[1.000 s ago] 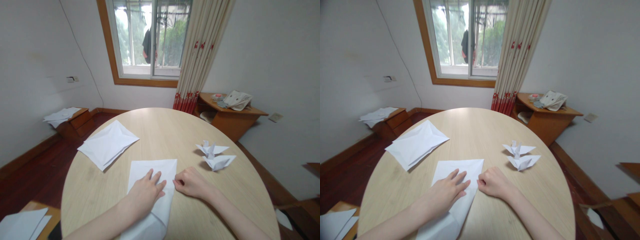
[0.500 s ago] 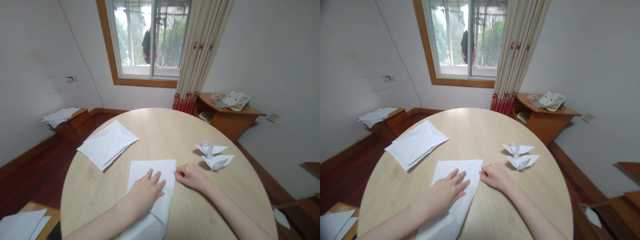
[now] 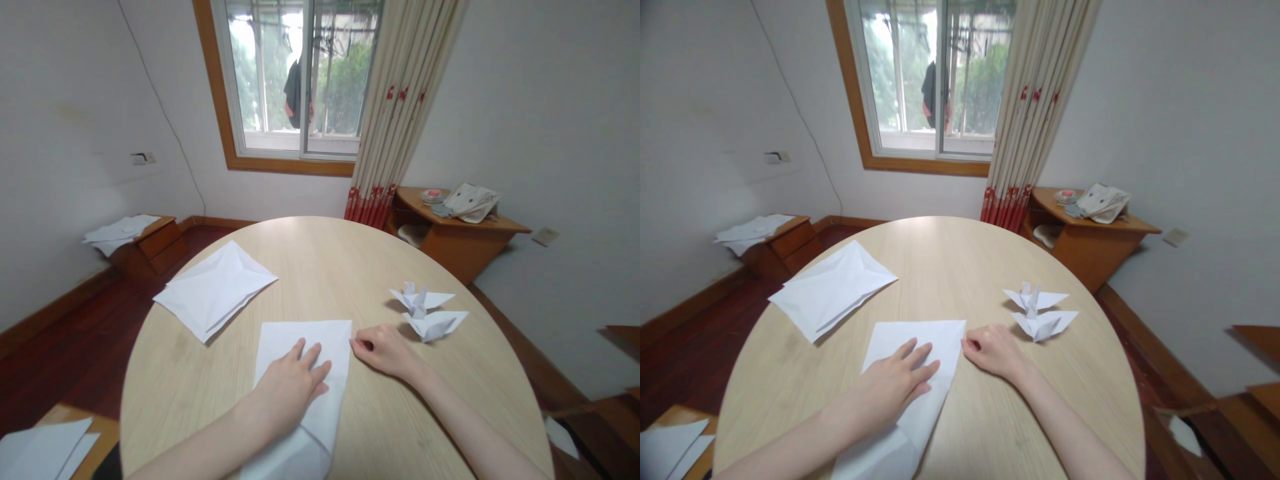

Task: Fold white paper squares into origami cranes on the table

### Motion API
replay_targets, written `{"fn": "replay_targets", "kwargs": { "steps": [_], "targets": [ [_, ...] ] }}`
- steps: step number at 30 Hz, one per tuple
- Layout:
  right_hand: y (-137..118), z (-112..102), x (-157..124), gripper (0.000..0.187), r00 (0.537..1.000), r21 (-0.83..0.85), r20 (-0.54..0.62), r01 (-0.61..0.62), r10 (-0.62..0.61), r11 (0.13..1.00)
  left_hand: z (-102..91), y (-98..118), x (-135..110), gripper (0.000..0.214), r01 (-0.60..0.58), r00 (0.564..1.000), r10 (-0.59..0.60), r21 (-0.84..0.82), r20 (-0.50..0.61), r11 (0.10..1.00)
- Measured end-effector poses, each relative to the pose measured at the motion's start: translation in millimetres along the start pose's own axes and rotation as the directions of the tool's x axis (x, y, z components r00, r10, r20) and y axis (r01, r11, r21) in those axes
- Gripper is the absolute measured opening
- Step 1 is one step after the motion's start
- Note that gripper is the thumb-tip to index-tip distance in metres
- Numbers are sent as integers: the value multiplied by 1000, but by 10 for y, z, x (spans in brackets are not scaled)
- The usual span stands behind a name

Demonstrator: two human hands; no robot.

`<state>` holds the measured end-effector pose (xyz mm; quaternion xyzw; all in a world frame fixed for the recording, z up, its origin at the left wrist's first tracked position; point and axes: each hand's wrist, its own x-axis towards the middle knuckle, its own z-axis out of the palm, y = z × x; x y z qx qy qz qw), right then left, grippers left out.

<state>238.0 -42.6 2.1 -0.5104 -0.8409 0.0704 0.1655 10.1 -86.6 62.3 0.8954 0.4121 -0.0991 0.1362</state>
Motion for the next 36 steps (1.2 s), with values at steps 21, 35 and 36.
{"fn": "replay_targets", "kwargs": {
  "steps": [21, 35, 36],
  "targets": [
    [-32, 7, 39, 37, 1000, -12, 24, -17, 17, 1000, 31, -13, 5, 40, -6, 999, 6, -11, -38, 1000],
    [54, 27, 120, 35, 993, -70, -23, -118, 116, 991, 43, -8, 5, 40, -3, 999, 3, -4, -42, 1000],
    [61, 27, 125, 35, 992, -76, -27, -126, 124, 989, 42, -9, 4, 40, -3, 999, 2, -9, -47, 1000]
  ]
}}
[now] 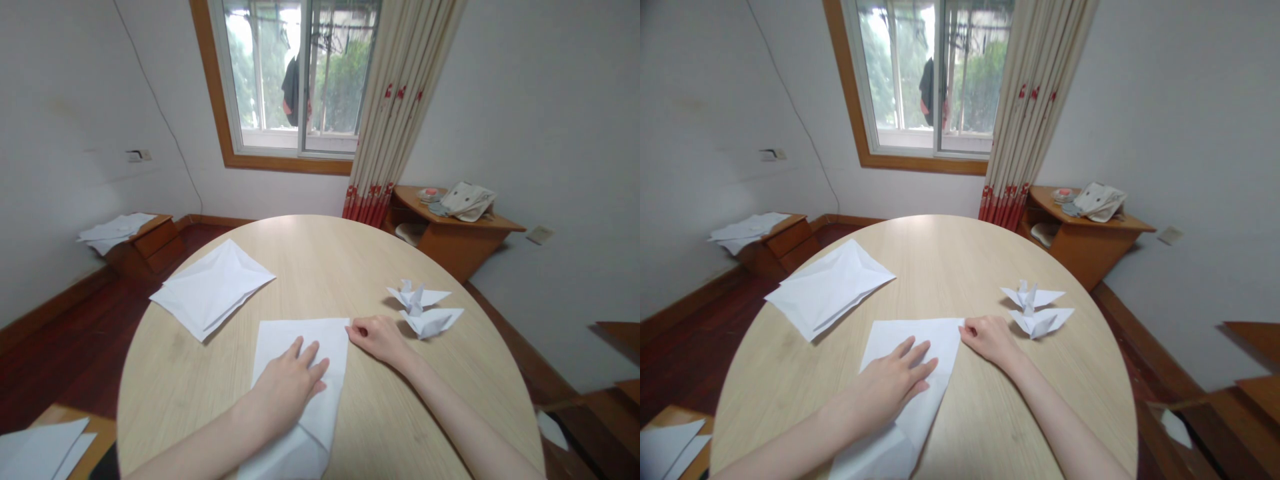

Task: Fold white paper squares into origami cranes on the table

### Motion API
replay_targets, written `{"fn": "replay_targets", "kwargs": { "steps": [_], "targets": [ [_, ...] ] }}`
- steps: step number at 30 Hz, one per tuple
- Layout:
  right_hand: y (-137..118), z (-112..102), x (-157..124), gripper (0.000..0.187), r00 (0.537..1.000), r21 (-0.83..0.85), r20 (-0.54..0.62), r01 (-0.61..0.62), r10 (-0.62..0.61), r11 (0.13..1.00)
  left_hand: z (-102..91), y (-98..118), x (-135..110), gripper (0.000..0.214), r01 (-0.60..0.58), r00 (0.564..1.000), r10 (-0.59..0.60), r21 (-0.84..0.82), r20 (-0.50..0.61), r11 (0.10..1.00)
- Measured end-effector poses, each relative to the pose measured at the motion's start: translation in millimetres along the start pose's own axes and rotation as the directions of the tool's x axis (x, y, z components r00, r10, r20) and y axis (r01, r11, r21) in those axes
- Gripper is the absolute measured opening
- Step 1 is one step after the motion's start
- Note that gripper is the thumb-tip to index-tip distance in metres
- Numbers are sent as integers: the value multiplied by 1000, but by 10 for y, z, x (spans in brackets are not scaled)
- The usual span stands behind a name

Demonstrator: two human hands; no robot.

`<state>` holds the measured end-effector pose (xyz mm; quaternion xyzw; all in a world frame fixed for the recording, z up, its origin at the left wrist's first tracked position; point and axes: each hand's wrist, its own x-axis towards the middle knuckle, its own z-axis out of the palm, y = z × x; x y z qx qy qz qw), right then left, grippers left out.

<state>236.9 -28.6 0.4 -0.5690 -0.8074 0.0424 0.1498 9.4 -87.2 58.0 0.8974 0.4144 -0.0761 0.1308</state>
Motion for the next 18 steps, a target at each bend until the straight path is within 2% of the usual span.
{"fn": "replay_targets", "kwargs": {
  "steps": [8, 18],
  "targets": [
    [11, 9, 33, 35, 998, -38, -12, -69, 69, 997, 0, -3, -14, 39, -2, 1000, 1, -56, -27, 998],
    [-1, 28, 77, 31, 980, -62, -37, -197, 195, 979, 21, -5, -7, 39, -6, 1000, 6, -29, -24, 1000]
  ]
}}
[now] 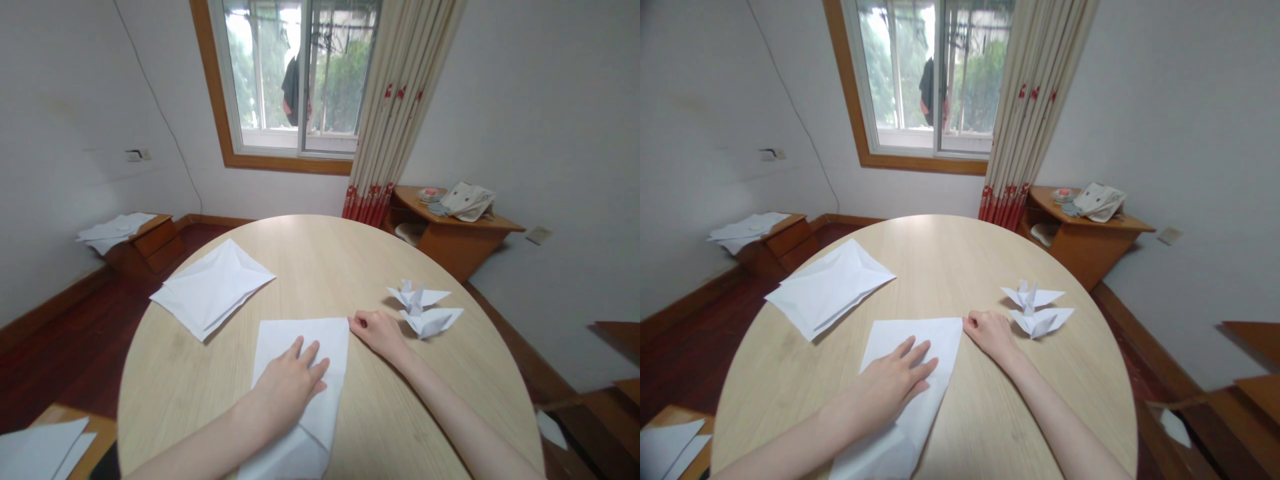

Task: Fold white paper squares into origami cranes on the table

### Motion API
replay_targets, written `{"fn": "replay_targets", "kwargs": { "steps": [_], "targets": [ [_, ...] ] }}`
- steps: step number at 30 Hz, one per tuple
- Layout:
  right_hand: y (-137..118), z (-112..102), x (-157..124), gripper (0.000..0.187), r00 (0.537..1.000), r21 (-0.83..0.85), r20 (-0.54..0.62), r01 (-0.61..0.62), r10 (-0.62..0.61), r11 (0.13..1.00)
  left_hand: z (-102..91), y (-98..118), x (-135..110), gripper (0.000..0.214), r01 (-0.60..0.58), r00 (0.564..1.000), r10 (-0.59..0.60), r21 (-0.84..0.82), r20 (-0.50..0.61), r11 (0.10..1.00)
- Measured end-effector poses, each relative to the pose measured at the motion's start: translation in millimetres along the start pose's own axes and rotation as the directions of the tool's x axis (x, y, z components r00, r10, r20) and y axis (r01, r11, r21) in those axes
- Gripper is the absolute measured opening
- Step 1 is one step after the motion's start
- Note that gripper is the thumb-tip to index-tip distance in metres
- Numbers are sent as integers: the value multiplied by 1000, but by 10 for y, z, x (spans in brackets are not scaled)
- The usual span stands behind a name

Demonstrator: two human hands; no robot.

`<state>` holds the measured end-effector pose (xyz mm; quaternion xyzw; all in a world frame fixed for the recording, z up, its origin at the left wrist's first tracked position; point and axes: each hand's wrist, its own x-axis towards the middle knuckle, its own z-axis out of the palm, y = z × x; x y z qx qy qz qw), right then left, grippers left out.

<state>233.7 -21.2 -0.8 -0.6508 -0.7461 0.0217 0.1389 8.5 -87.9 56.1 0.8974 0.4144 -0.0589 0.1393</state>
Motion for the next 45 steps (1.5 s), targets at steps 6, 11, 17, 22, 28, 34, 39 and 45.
{"fn": "replay_targets", "kwargs": {
  "steps": [6, 11, 17, 22, 28, 34, 39, 45],
  "targets": [
    [-9, 1, 18, 32, 999, -4, -11, -50, 50, 999, -2, 1, 5, 39, -10, 1000, 10, 32, -5, 999],
    [-2, 43, 9, 33, 999, -30, -22, -38, 38, 999, 32, -25, 12, 38, -24, 999, 25, 34, -24, 999],
    [-6, 58, -44, 32, 998, -65, -43, 39, -42, 997, 30, -32, 12, 36, -20, 999, 23, 58, -37, 998],
    [-29, 23, -107, 35, 988, -67, -89, 118, -124, 991, -25, -6, 9, 37, -8, 1000, 8, 67, -4, 998],
    [-88, -52, -159, 22, 936, 93, -185, 321, -301, 942, 2, -36, 13, 34, -26, 998, 28, 41, -48, 999],
    [-189, -101, -249, 12, 856, 383, -161, 513, -492, 768, 10, -70, 10, 33, -56, 995, 62, 84, -76, 995],
    [-240, -84, -286, 7, 860, 462, -65, 476, -506, 749, 8, -82, -2, 33, -63, 994, 69, 65, -87, 996],
    [-255, -74, -294, 9, 865, 449, -17, 455, -501, 769, -14, -47, -1, 36, -44, 999, 44, -3, -20, 999]
  ]
}}
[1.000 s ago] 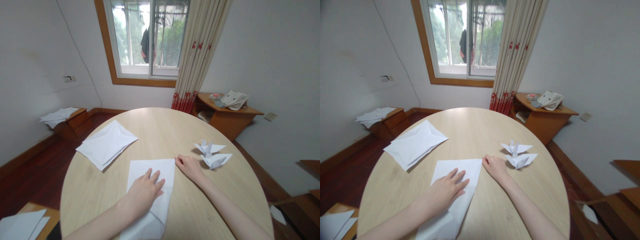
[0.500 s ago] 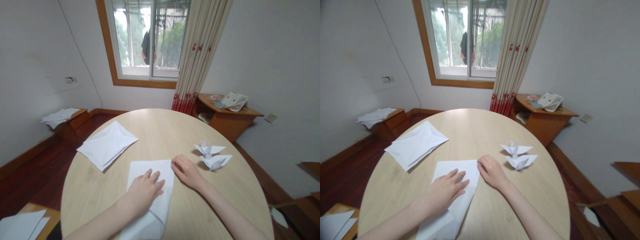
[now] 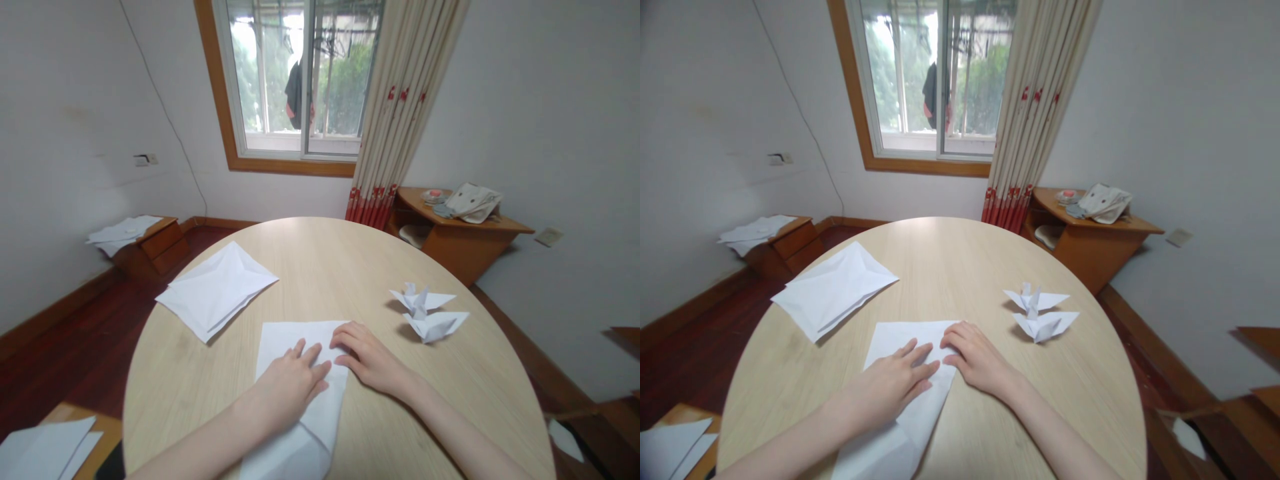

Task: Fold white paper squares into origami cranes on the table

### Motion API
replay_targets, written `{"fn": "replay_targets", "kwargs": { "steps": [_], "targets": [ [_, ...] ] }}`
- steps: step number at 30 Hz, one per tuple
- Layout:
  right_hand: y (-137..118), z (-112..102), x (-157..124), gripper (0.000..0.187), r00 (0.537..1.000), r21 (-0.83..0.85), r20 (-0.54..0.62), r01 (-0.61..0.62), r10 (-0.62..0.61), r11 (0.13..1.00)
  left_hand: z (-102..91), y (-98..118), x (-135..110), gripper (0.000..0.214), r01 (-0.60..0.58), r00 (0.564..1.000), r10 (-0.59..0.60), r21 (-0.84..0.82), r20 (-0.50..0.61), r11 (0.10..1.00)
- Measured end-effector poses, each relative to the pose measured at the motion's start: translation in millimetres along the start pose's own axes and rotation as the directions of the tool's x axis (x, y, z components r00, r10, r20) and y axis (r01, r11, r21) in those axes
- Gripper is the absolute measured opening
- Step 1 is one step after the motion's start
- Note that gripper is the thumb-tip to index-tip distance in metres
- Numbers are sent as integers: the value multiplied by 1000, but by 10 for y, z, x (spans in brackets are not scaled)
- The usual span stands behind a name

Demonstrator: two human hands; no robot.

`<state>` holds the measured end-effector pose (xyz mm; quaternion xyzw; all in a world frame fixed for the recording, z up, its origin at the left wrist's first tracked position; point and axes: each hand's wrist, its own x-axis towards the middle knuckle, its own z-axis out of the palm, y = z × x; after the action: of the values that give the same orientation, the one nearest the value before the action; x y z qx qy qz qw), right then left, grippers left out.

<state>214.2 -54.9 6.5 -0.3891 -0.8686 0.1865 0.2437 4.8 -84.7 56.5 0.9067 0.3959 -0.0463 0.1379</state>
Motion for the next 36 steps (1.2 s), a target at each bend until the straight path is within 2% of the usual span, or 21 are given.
{"fn": "replay_targets", "kwargs": {
  "steps": [11, 21, 28, 31, 36],
  "targets": [
    [-3, 3, 11, 8, 1000, -13, 15, -11, 11, 1000, 63, -41, 22, 31, 26, 1000, -26, -84, -6, 996],
    [22, 63, 8, 12, 997, 94, -17, -76, 78, 993, 62, -54, 60, 30, 61, 997, -66, -99, -46, 993],
    [-9, 6, 35, 10, 993, 166, -51, -98, 108, 981, 10, -61, 53, 29, 87, 991, -100, -143, -86, 986],
    [-25, -21, 37, 18, 991, 216, -70, -97, 114, 972, -12, -82, 49, 32, 111, 989, -126, -170, -83, 979],
    [-17, -48, 37, 39, 987, 241, -120, -75, 106, 968, -7, -93, 57, 30, 91, 993, -103, -177, -60, 980]
  ]
}}
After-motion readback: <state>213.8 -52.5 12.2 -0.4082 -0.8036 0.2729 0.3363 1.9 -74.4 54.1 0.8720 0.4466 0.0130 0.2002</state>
